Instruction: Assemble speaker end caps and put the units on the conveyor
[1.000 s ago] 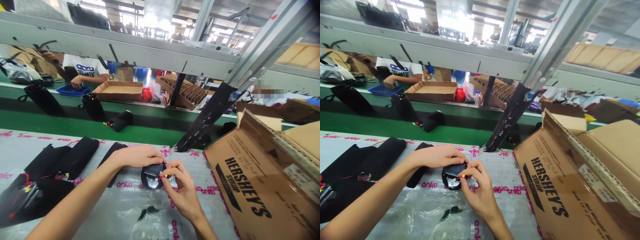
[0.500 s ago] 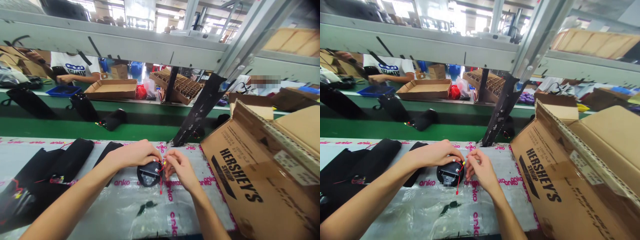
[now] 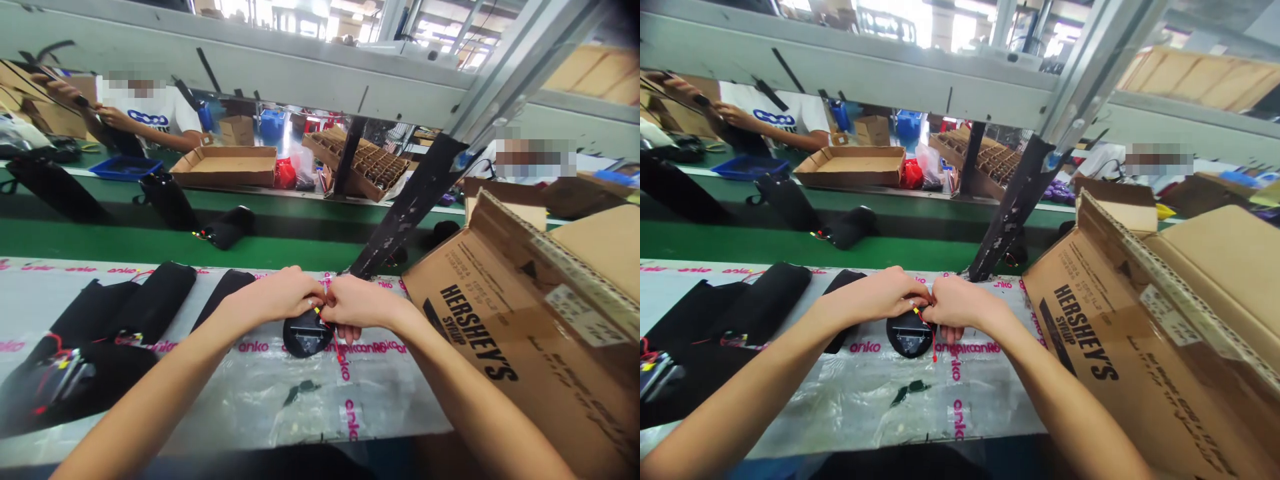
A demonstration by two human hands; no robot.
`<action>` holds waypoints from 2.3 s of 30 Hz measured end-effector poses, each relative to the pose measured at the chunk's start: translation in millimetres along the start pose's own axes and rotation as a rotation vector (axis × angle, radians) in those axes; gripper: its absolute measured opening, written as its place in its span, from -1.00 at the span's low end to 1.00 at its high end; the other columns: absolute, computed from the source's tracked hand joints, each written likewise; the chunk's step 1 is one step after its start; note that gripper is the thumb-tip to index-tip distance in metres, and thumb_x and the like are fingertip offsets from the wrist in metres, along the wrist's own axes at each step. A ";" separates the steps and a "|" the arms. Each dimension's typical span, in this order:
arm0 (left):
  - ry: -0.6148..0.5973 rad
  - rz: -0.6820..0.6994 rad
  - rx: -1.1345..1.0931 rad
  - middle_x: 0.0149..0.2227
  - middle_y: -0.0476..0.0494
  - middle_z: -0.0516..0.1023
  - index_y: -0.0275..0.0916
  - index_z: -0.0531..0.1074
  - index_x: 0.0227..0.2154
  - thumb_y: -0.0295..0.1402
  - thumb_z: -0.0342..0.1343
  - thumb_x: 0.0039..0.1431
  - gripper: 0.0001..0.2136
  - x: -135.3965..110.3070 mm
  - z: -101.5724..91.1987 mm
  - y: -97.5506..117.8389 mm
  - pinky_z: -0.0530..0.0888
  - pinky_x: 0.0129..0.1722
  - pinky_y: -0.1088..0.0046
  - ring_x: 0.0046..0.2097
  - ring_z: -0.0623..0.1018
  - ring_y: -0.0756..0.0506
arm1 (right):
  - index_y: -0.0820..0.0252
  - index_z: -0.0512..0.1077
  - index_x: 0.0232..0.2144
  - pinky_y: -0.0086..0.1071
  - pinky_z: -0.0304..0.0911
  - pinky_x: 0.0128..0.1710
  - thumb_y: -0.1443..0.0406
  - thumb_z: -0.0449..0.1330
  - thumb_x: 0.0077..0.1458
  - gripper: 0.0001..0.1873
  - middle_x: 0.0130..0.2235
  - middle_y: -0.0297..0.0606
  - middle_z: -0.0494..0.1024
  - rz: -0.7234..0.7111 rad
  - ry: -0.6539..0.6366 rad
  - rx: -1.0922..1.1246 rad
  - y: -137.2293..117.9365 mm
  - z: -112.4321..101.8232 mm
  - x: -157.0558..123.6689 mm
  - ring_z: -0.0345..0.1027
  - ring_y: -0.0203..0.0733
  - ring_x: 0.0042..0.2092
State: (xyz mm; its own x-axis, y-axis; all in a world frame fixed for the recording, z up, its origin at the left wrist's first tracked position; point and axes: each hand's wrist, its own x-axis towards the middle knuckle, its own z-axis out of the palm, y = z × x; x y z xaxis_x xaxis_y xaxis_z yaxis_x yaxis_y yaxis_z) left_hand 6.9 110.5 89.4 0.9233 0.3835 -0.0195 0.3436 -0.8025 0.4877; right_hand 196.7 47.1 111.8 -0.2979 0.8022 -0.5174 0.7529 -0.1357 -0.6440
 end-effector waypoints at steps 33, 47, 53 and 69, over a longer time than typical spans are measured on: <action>-0.032 -0.561 0.295 -0.43 -0.39 0.68 -0.30 0.65 -0.41 -0.39 0.04 0.37 -0.69 -48.7 -0.5 26.5 0.57 -0.29 0.19 -0.34 0.71 -0.37 | 0.05 -0.05 0.53 0.13 0.06 0.53 0.32 0.44 0.08 0.13 0.51 0.01 0.21 -0.458 0.607 0.374 65.4 162.5 20.5 0.11 0.18 0.53; 0.467 -0.197 -0.725 0.48 -0.42 0.33 -0.18 0.10 0.51 0.04 0.42 0.19 -0.04 -59.9 113.6 -19.2 0.24 0.50 -0.09 0.48 0.35 -0.43 | 0.11 -0.09 0.58 0.11 -0.03 0.56 -0.15 0.13 0.41 -0.05 0.57 -0.02 0.11 -0.508 0.719 0.619 99.3 168.9 40.8 -0.09 0.17 0.60; 0.798 -0.196 -0.737 0.38 -0.49 0.40 -0.29 0.11 0.43 0.32 0.04 0.31 -0.10 -20.6 150.5 -14.1 0.32 0.43 -0.09 0.39 0.42 -0.45 | 0.09 0.11 0.49 0.16 0.01 0.53 -0.13 0.04 0.46 -0.24 0.47 -0.02 0.28 -0.423 0.894 0.721 81.0 174.9 57.1 0.09 0.15 0.54; 0.996 -0.074 -0.814 0.37 -0.25 0.39 -0.06 0.21 0.41 -0.07 0.17 0.37 -0.38 -52.1 185.4 30.0 0.40 0.34 0.06 0.32 0.46 -0.35 | 0.01 0.26 0.39 0.10 0.08 0.51 0.44 0.04 0.22 -0.29 0.45 -0.20 0.33 -0.337 1.018 0.871 30.7 201.0 3.1 0.15 0.04 0.50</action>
State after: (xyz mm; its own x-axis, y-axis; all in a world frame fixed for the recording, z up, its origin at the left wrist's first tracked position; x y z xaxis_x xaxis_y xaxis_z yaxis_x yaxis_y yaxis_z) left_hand 0.9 -18.3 -56.7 0.2600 0.8717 0.4154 -0.1400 -0.3916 0.9094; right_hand 101.0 -71.4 -22.9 0.4495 0.8844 0.1254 0.0122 0.1343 -0.9909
